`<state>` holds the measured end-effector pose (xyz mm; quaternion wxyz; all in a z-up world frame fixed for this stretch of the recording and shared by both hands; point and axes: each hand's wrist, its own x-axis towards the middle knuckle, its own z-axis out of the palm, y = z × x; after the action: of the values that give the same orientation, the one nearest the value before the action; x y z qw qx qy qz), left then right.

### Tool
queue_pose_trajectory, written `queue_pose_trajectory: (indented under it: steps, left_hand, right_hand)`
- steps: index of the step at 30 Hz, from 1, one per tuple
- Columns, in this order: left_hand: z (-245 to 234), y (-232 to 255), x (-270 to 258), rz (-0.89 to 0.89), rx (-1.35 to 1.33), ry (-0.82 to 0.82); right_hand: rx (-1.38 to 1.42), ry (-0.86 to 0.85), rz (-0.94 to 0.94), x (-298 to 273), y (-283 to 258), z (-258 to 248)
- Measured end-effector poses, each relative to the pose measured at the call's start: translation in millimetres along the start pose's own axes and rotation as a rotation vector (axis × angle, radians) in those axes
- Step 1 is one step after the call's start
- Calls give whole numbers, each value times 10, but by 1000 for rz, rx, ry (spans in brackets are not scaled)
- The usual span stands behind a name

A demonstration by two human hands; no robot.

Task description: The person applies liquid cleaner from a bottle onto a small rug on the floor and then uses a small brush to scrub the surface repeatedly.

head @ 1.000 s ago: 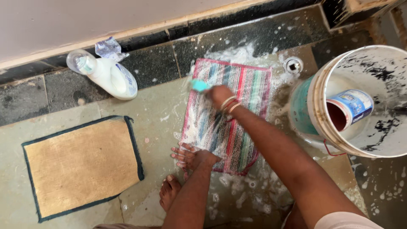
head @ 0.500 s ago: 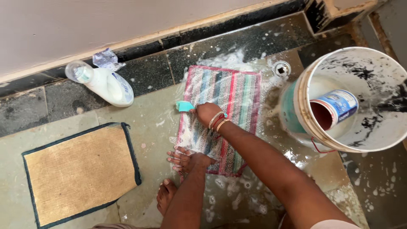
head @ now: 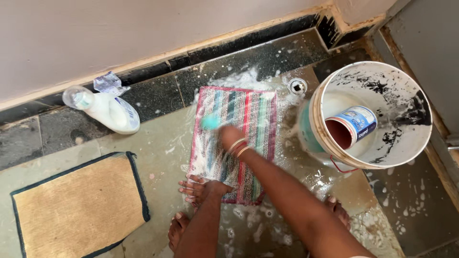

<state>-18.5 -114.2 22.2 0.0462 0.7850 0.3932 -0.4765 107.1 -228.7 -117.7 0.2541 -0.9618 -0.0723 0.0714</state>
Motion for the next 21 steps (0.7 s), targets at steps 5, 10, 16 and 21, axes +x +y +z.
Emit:
queue_pose_trajectory:
  steps: [5, 10, 16, 21]
  left_hand:
    - [105, 21, 156, 11, -15, 9]
    - [120, 54, 257, 11, -20, -45]
    - [69, 16, 102, 15, 5, -39]
    - [105, 53, 126, -8, -3, -6]
  right_hand:
    - [-175, -175, 62, 48, 113, -22]
    - [-411, 11, 288, 287, 1707, -708]
    - [-215, 61, -17, 0, 643, -132]
    - [-30, -223, -34, -189, 93, 31]
